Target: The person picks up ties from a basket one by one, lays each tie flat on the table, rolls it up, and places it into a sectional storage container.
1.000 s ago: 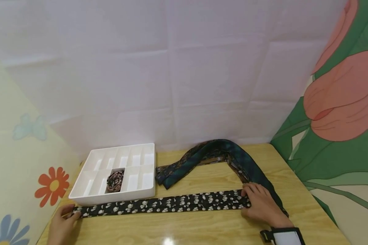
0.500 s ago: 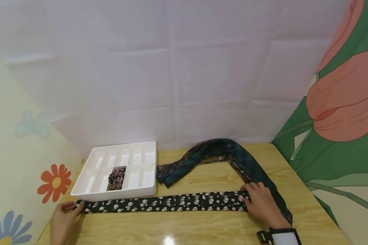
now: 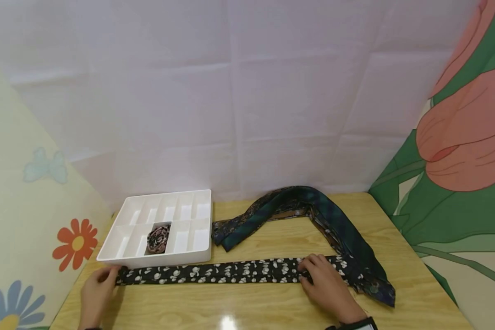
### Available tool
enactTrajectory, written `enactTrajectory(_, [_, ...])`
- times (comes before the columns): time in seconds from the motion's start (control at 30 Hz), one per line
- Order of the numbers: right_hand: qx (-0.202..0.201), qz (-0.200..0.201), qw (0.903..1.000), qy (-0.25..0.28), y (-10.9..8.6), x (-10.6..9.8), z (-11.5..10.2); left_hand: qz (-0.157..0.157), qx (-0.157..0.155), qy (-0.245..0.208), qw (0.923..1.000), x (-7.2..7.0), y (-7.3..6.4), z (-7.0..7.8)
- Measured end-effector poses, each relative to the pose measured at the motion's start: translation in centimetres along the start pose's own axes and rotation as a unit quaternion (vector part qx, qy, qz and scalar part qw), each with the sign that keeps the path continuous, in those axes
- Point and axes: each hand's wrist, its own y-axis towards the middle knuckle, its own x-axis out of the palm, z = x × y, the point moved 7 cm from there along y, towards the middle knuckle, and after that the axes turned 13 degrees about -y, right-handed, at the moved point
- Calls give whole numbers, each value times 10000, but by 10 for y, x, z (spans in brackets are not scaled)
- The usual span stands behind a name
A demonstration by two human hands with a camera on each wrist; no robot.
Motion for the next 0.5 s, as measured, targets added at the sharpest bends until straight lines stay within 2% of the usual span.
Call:
enactTrajectory(0.13, [-53,30,10000,41,2,-1,-10,-147,154,-16,9998,5,-2,2])
enactTrajectory(0.37, [-402,152,9990,145,10,-4,-36,-372,44,372,9986,12,-3,-3])
enactTrajectory(0.5, [-652,80,9973,327,15,-1,-50,-338,269,230,9988,19,-9,4])
